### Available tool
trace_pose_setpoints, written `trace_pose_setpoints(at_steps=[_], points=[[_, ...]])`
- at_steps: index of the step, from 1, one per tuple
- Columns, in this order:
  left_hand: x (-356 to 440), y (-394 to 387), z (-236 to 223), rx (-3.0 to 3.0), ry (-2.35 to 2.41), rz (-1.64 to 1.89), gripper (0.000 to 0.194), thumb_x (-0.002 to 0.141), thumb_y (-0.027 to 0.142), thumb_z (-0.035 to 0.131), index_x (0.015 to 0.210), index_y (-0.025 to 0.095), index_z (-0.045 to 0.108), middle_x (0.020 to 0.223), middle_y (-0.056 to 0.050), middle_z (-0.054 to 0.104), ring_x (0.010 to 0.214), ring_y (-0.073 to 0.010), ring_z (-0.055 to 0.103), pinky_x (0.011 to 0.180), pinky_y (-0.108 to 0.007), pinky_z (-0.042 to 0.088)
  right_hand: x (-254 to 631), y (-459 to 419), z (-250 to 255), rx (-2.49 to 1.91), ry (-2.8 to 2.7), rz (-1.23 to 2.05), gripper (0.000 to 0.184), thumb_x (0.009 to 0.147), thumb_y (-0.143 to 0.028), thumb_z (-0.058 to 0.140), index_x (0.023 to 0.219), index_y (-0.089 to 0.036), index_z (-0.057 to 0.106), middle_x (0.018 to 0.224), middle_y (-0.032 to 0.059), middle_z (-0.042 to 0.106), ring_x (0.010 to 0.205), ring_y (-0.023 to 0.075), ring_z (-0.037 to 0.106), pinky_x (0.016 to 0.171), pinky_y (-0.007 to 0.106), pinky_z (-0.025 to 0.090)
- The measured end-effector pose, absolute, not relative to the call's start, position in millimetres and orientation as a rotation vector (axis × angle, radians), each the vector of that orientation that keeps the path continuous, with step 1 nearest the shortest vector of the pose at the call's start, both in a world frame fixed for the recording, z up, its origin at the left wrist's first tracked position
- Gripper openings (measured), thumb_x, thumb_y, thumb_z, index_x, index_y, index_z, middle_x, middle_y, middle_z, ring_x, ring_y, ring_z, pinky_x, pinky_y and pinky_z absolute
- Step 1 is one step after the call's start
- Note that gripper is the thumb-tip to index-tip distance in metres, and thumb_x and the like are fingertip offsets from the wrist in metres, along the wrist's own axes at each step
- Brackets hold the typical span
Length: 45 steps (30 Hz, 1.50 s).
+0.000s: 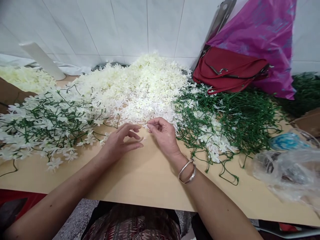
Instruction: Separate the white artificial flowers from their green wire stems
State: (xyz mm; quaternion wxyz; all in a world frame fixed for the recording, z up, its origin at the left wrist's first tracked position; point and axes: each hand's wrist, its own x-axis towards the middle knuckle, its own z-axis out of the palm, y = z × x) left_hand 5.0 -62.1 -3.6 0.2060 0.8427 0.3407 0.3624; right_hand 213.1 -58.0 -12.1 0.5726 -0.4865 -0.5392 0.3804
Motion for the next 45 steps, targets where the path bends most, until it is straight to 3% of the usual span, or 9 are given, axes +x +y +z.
trace_pose_setpoints(at_steps=[3,7,16,20,24,30,37,41,45], points=[[8.9,-63.0,-2.4,2.305,1.023,1.086,0.032,0.097,0.028,0.073,0.125,0.021,0.060,0.117,-0.007,0.068,0.088,-0.0136,0.074,0.081,-0.027,0.058,208.4,-64.1,-11.7,-1.099,-1.302,0.952,0.011,0.082,-0.029,0.079,0.086,-0.021,0.074,0.077,0.0003,0.072,0.071,0.0155,0.066,0.070,0.029,0.054],[11.3,-63.4,-1.0,2.253,1.081,1.118,0.006,0.101,0.023,0.064,0.104,0.021,0.069,0.093,-0.001,0.074,0.078,-0.0128,0.071,0.072,-0.024,0.055,202.1,-74.8,-9.7,-1.066,-1.344,1.087,0.011,0.088,-0.031,0.077,0.094,-0.022,0.075,0.085,0.0018,0.075,0.075,0.0157,0.068,0.070,0.030,0.056],[5.8,-64.9,1.4,1.814,1.277,1.234,0.011,0.096,0.028,0.070,0.101,0.020,0.075,0.084,-0.001,0.081,0.077,-0.0150,0.076,0.073,-0.024,0.056,225.3,-77.8,19.7,-1.036,-2.155,0.904,0.010,0.087,-0.024,0.081,0.095,-0.026,0.075,0.106,0.0050,0.071,0.103,0.0232,0.065,0.090,0.038,0.052],[8.0,-66.2,2.8,1.645,1.285,1.167,0.019,0.097,0.036,0.070,0.104,0.020,0.078,0.085,-0.002,0.083,0.080,-0.0169,0.079,0.071,-0.024,0.057,226.4,-76.0,16.9,-1.019,-2.283,0.777,0.015,0.096,-0.014,0.067,0.085,-0.023,0.070,0.097,0.0054,0.069,0.098,0.0224,0.062,0.092,0.039,0.048],[10.6,-67.8,4.8,1.499,1.257,1.129,0.025,0.095,0.041,0.072,0.104,0.019,0.080,0.083,-0.003,0.083,0.080,-0.0182,0.080,0.072,-0.023,0.058,227.3,-74.9,8.9,-1.093,-2.139,0.683,0.014,0.099,-0.012,0.062,0.090,-0.021,0.066,0.087,0.0033,0.068,0.083,0.0187,0.061,0.080,0.033,0.047],[11.3,-66.7,7.6,1.391,1.242,1.136,0.023,0.094,0.040,0.074,0.096,0.018,0.080,0.079,-0.003,0.083,0.078,-0.0186,0.081,0.073,-0.023,0.059,227.6,-76.8,11.0,-1.063,-2.338,0.550,0.005,0.095,-0.017,0.072,0.095,-0.021,0.070,0.098,0.0063,0.069,0.096,0.0234,0.062,0.086,0.037,0.047],[13.9,-65.7,10.9,1.289,1.230,1.127,0.024,0.092,0.039,0.077,0.095,0.016,0.080,0.080,-0.004,0.083,0.078,-0.0205,0.082,0.073,-0.025,0.061,223.4,-77.9,6.7,-1.103,-2.025,0.373,0.009,0.100,-0.016,0.064,0.096,-0.023,0.069,0.092,0.0040,0.073,0.087,0.0208,0.067,0.081,0.036,0.052],[17.2,-68.6,5.4,1.304,1.186,1.100,0.023,0.092,0.040,0.076,0.099,0.018,0.081,0.080,-0.003,0.083,0.080,-0.0189,0.082,0.075,-0.023,0.061,214.7,-84.2,10.2,-1.093,-1.823,0.362,0.014,0.095,-0.011,0.067,0.094,-0.024,0.071,0.094,0.0019,0.074,0.089,0.0188,0.069,0.082,0.034,0.054],[18.9,-71.0,-1.2,1.342,1.140,1.088,0.022,0.093,0.040,0.077,0.103,0.020,0.082,0.082,-0.002,0.084,0.081,-0.0170,0.081,0.078,-0.023,0.061,204.2,-89.9,12.7,-1.182,-1.706,0.434,0.014,0.090,-0.010,0.073,0.087,-0.023,0.068,0.082,-0.0023,0.071,0.076,0.0152,0.066,0.074,0.029,0.054]])
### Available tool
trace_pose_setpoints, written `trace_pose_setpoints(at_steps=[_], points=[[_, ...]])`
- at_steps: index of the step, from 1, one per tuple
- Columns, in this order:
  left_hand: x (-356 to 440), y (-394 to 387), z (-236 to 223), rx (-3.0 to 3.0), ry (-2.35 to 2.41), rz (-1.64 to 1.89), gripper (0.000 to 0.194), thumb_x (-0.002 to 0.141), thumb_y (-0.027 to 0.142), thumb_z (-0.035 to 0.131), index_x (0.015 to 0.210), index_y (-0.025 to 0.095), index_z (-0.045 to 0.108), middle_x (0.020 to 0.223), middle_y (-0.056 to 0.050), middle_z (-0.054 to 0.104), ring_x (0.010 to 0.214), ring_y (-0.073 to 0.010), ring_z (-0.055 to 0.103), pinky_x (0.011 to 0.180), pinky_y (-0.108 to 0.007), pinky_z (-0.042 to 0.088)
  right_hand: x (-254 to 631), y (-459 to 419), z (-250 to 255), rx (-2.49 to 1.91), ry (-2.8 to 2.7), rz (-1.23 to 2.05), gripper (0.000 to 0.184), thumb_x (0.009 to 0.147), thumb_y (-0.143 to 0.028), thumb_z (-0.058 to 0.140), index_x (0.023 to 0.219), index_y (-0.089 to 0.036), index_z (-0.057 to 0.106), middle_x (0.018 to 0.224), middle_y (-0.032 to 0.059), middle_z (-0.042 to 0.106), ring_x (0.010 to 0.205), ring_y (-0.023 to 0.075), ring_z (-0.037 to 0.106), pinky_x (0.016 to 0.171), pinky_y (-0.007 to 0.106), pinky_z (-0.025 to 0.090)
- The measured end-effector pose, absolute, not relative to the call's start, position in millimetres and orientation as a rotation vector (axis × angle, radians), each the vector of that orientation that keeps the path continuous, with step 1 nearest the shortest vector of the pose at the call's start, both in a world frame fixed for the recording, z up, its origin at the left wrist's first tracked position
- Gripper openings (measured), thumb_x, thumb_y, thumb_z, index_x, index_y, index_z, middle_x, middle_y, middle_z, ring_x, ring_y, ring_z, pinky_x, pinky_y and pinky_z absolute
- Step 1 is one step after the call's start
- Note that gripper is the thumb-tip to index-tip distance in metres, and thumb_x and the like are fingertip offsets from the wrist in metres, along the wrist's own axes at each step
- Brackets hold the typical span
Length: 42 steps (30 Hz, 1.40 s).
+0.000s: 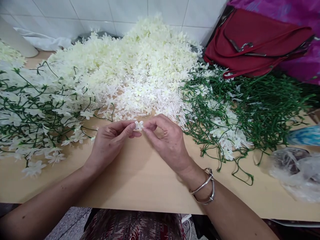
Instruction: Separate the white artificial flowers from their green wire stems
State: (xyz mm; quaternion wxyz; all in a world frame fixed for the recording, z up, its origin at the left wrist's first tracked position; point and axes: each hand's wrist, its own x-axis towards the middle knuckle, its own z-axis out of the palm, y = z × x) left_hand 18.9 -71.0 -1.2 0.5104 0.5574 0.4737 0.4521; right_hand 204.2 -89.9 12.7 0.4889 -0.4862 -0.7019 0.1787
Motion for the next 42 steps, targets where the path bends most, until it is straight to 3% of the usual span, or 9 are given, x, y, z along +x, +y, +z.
trace_pose_setpoints(at_steps=[15,23,28,34,39,42], points=[[20.9,-75.2,-3.9,1.607,1.085,1.118,0.020,0.096,0.033,0.073,0.111,0.021,0.080,0.091,-0.002,0.085,0.082,-0.0168,0.081,0.076,-0.025,0.064,186.5,-96.9,8.3,-1.267,-1.531,0.444,0.020,0.086,-0.010,0.071,0.091,-0.025,0.059,0.081,-0.0038,0.068,0.072,0.0133,0.066,0.072,0.028,0.056],[23.1,-79.6,4.0,1.814,1.112,1.185,0.011,0.098,0.026,0.069,0.105,0.025,0.077,0.093,0.001,0.084,0.075,-0.0157,0.081,0.066,-0.024,0.063,191.1,-94.0,4.3,-1.244,-1.382,0.684,0.025,0.086,-0.018,0.073,0.109,-0.024,0.064,0.081,-0.0038,0.068,0.074,0.0159,0.065,0.079,0.034,0.053],[20.7,-80.4,5.7,1.645,1.065,1.085,0.015,0.099,0.034,0.067,0.104,0.024,0.076,0.092,-0.002,0.084,0.076,-0.0179,0.081,0.071,-0.028,0.064,196.7,-91.6,8.2,-1.221,-1.516,0.615,0.010,0.089,-0.016,0.073,0.093,-0.025,0.075,0.085,0.0004,0.066,0.080,0.0178,0.062,0.079,0.034,0.052],[20.1,-82.3,5.8,1.625,1.032,1.012,0.019,0.101,0.033,0.063,0.114,0.023,0.071,0.088,-0.003,0.081,0.085,-0.0197,0.081,0.078,-0.031,0.064,201.4,-85.9,3.2,-1.114,-1.454,0.744,0.010,0.090,-0.015,0.074,0.089,-0.025,0.076,0.102,0.0036,0.072,0.101,0.0206,0.069,0.096,0.038,0.053],[22.4,-83.0,2.4,1.706,0.909,1.045,0.025,0.102,0.028,0.061,0.127,0.024,0.062,0.123,-0.007,0.075,0.087,-0.0159,0.080,0.081,-0.030,0.064,206.5,-82.9,-0.7,-1.144,-1.402,0.774,0.007,0.092,-0.018,0.074,0.088,-0.023,0.075,0.096,0.0023,0.078,0.096,0.0202,0.073,0.093,0.038,0.054],[21.0,-81.0,3.7,1.733,1.008,1.131,0.023,0.102,0.026,0.062,0.125,0.024,0.060,0.127,-0.006,0.073,0.085,-0.0143,0.080,0.079,-0.028,0.063,210.1,-81.5,-2.1,-1.194,-1.396,0.751,0.005,0.092,-0.022,0.075,0.087,-0.023,0.074,0.095,0.0022,0.079,0.092,0.0199,0.073,0.089,0.037,0.054]])
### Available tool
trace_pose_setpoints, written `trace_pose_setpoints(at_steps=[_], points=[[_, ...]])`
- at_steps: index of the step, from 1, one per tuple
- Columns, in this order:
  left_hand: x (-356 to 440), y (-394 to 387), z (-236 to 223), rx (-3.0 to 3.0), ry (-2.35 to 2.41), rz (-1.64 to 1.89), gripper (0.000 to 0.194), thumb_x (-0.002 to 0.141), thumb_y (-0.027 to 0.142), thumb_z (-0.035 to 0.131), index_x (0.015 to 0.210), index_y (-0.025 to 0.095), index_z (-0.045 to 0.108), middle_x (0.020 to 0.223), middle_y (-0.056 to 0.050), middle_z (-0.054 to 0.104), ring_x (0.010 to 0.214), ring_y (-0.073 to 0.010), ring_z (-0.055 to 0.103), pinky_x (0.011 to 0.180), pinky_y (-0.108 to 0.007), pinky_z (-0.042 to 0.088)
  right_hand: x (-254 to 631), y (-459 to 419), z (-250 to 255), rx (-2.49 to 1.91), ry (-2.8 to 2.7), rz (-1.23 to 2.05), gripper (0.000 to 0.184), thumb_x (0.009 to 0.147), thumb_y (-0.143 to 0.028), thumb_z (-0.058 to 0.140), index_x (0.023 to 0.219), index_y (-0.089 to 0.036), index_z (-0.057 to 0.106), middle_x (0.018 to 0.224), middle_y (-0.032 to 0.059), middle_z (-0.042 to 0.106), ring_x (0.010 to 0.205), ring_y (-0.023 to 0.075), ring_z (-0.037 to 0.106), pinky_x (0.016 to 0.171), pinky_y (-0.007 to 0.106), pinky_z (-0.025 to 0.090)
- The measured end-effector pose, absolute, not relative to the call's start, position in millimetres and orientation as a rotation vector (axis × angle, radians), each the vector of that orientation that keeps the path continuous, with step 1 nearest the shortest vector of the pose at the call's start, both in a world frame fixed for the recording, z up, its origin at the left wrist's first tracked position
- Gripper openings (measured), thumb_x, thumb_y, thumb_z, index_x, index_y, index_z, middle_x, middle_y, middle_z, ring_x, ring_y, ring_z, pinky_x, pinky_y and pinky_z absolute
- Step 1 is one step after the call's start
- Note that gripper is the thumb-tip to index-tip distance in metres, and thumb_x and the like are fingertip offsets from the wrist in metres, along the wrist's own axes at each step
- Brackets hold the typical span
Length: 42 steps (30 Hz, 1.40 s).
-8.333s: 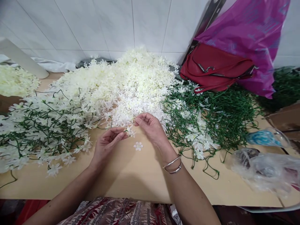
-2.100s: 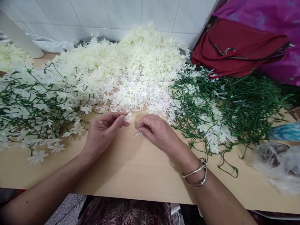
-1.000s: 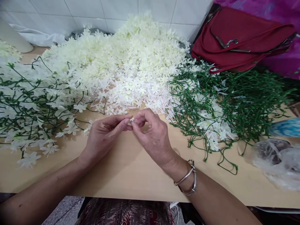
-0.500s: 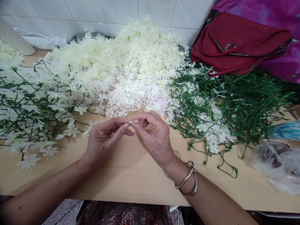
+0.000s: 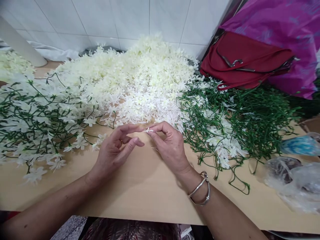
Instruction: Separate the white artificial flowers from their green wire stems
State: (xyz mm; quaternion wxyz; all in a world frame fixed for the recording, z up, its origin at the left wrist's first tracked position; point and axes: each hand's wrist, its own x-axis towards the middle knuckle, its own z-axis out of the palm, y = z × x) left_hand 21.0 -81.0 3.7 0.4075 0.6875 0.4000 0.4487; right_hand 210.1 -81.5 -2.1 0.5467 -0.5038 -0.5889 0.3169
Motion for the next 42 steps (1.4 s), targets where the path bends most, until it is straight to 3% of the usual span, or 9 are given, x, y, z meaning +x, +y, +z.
trace_pose_setpoints(at_steps=[7,11,13,18,26,30,36,42], points=[[8.6,-65.5,24.0,1.468,1.210,1.506,0.027,0.099,0.030,0.066,0.125,0.022,0.062,0.136,-0.008,0.068,0.098,-0.0160,0.076,0.084,-0.027,0.060,215.6,-77.6,-0.2,-1.286,-1.475,0.644,0.011,0.088,-0.023,0.073,0.079,-0.022,0.067,0.082,0.0002,0.074,0.080,0.0185,0.067,0.078,0.034,0.050],[-2.6,-51.2,30.9,1.537,1.298,1.317,0.033,0.097,0.035,0.068,0.128,0.021,0.065,0.107,-0.007,0.076,0.100,-0.0195,0.075,0.079,-0.027,0.058,217.1,-77.1,1.8,-1.274,-1.493,0.610,0.015,0.086,-0.023,0.070,0.075,-0.023,0.061,0.074,-0.0013,0.068,0.072,0.0170,0.062,0.070,0.031,0.047],[-5.8,-44.8,30.7,1.676,1.333,1.195,0.033,0.097,0.036,0.068,0.126,0.021,0.068,0.102,-0.008,0.076,0.097,-0.0207,0.074,0.076,-0.028,0.058,217.9,-76.9,2.6,-1.283,-1.495,0.591,0.015,0.085,-0.021,0.069,0.074,-0.023,0.058,0.071,-0.0018,0.066,0.070,0.0167,0.060,0.068,0.030,0.046],[-2.0,-33.2,28.4,2.144,1.419,1.008,0.022,0.097,0.029,0.062,0.115,0.019,0.070,0.123,-0.011,0.071,0.095,-0.0227,0.072,0.077,-0.034,0.058,219.3,-76.6,5.9,-1.313,-1.500,0.575,0.015,0.085,-0.021,0.066,0.073,-0.023,0.057,0.069,-0.0024,0.062,0.067,0.0158,0.057,0.066,0.029,0.045],[2.3,-4.7,25.1,2.585,1.635,0.817,0.022,0.100,0.023,0.056,0.120,0.017,0.064,0.118,-0.014,0.070,0.104,-0.0321,0.071,0.086,-0.043,0.056,215.5,-77.6,-1.3,-1.297,-1.497,0.625,0.016,0.088,-0.022,0.064,0.075,-0.022,0.056,0.071,-0.0025,0.061,0.069,0.0154,0.056,0.067,0.028,0.044],[14.4,-5.3,11.0,2.573,1.500,0.813,0.020,0.102,0.021,0.054,0.120,0.019,0.062,0.116,-0.011,0.070,0.099,-0.0276,0.072,0.087,-0.041,0.058,212.1,-78.0,-7.4,-1.284,-1.518,0.732,0.016,0.089,-0.023,0.065,0.077,-0.022,0.056,0.069,-0.0035,0.057,0.063,0.0139,0.052,0.059,0.026,0.041],[38.8,-24.3,-4.1,2.549,1.068,0.949,0.030,0.104,0.014,0.047,0.132,0.020,0.055,0.139,-0.014,0.062,0.131,-0.0256,0.063,0.110,-0.043,0.054,213.7,-77.8,-10.3,-1.310,-1.548,0.678,0.017,0.092,-0.024,0.063,0.077,-0.023,0.055,0.069,-0.0032,0.057,0.063,0.0144,0.051,0.059,0.027,0.041],[34.2,-31.4,-10.2,2.522,1.310,1.012,0.038,0.105,0.023,0.051,0.142,0.019,0.047,0.158,-0.020,0.047,0.152,-0.0324,0.044,0.120,-0.052,0.045,214.6,-75.2,-14.8,-1.298,-1.704,0.676,0.015,0.090,-0.019,0.064,0.077,-0.023,0.057,0.068,-0.0029,0.058,0.062,0.0152,0.050,0.057,0.027,0.040]])
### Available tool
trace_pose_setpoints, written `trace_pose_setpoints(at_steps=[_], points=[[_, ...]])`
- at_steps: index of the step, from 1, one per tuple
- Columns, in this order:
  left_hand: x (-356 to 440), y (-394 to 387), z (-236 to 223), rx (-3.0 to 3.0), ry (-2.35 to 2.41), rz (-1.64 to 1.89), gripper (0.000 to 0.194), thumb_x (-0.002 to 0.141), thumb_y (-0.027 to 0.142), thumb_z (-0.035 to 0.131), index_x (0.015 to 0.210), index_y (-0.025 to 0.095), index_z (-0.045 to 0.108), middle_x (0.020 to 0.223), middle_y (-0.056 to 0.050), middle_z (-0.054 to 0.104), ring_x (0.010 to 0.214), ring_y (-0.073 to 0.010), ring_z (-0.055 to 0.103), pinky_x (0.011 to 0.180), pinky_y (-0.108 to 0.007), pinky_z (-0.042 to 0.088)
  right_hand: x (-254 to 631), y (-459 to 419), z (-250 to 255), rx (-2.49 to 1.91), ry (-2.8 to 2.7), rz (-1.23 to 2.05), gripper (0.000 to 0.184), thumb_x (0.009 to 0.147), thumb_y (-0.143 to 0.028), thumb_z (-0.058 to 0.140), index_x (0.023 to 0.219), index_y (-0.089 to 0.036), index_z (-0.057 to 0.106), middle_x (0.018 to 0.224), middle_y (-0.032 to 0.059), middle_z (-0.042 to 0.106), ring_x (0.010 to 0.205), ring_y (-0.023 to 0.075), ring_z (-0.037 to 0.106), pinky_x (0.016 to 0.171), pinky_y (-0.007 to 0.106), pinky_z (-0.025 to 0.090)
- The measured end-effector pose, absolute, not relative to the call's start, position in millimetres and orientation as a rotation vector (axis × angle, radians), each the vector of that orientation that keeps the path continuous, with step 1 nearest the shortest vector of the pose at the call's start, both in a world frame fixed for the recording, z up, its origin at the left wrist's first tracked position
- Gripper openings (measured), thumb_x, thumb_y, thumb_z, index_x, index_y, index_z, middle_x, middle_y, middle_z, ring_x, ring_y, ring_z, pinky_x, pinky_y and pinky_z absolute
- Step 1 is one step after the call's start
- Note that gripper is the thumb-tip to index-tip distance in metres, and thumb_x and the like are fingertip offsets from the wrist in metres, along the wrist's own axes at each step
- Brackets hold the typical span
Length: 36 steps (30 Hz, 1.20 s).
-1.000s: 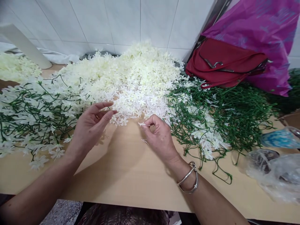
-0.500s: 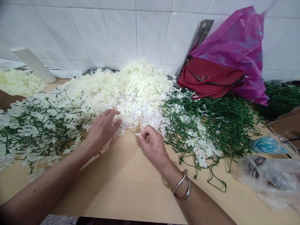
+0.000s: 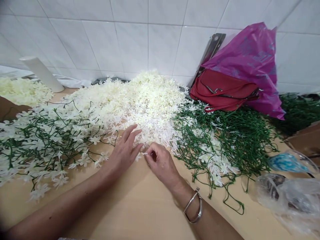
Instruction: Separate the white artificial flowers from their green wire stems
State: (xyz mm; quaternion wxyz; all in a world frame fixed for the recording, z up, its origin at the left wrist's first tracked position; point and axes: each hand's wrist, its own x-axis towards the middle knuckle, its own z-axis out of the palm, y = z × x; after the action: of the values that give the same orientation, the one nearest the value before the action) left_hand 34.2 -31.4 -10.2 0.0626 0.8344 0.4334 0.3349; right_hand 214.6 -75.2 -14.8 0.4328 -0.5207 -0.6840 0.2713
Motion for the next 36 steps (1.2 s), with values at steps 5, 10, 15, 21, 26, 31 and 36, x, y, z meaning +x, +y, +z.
trace_pose_setpoints(at_steps=[5,10,15,21,26,31,36], points=[[38.1,-34.7,-20.2,2.594,1.296,0.869,0.028,0.105,0.022,0.051,0.132,0.018,0.056,0.158,-0.020,0.051,0.151,-0.0343,0.046,0.123,-0.058,0.039,215.0,-74.5,-12.3,-1.380,-1.591,0.648,0.017,0.090,-0.023,0.064,0.075,-0.023,0.057,0.065,-0.0033,0.056,0.061,0.0152,0.050,0.057,0.027,0.039],[39.3,-37.0,-19.9,2.607,1.125,0.916,0.024,0.102,0.019,0.056,0.126,0.018,0.061,0.151,-0.019,0.058,0.144,-0.0317,0.053,0.121,-0.054,0.043,219.4,-69.9,-10.9,-1.426,-1.426,0.631,0.015,0.088,-0.026,0.066,0.076,-0.022,0.058,0.067,-0.0038,0.057,0.062,0.0146,0.050,0.059,0.027,0.039],[33.0,-30.8,-17.5,2.610,1.076,1.003,0.022,0.103,0.020,0.056,0.123,0.020,0.065,0.133,-0.013,0.069,0.126,-0.0269,0.066,0.107,-0.047,0.052,220.2,-67.0,-17.1,-1.387,-1.351,0.653,0.013,0.087,-0.027,0.068,0.078,-0.022,0.060,0.069,-0.0034,0.059,0.064,0.0147,0.053,0.062,0.027,0.041],[30.6,-27.9,-10.7,2.658,1.198,1.116,0.027,0.106,0.013,0.048,0.126,0.020,0.064,0.126,-0.011,0.072,0.120,-0.0247,0.068,0.103,-0.044,0.051,217.0,-74.8,-12.1,-1.256,-1.396,0.691,0.011,0.091,-0.028,0.070,0.083,-0.022,0.065,0.079,0.0010,0.068,0.076,0.0179,0.062,0.073,0.030,0.048],[29.9,-24.2,-12.6,2.545,1.180,1.265,0.031,0.105,0.011,0.044,0.131,0.018,0.059,0.129,-0.014,0.065,0.123,-0.0238,0.064,0.108,-0.042,0.052,208.5,-84.6,-10.1,-1.023,-1.640,1.083,0.009,0.091,-0.026,0.070,0.085,-0.023,0.065,0.085,0.0031,0.069,0.078,0.0182,0.063,0.070,0.031,0.050],[30.4,-16.8,-18.8,2.428,1.254,1.254,0.034,0.106,0.014,0.042,0.138,0.019,0.053,0.148,-0.016,0.057,0.142,-0.0261,0.053,0.118,-0.046,0.048,206.8,-80.2,-16.1,-1.094,-1.658,1.171,0.010,0.090,-0.027,0.068,0.083,-0.021,0.063,0.079,0.0009,0.064,0.072,0.0163,0.058,0.065,0.029,0.045],[23.4,-7.1,-19.3,2.321,1.326,1.308,0.031,0.106,0.019,0.047,0.135,0.019,0.057,0.148,-0.016,0.059,0.142,-0.0264,0.055,0.120,-0.047,0.046,213.7,-71.1,-21.1,-1.222,-1.515,0.956,0.010,0.089,-0.027,0.069,0.084,-0.022,0.062,0.076,-0.0006,0.062,0.071,0.0162,0.056,0.066,0.029,0.044]])
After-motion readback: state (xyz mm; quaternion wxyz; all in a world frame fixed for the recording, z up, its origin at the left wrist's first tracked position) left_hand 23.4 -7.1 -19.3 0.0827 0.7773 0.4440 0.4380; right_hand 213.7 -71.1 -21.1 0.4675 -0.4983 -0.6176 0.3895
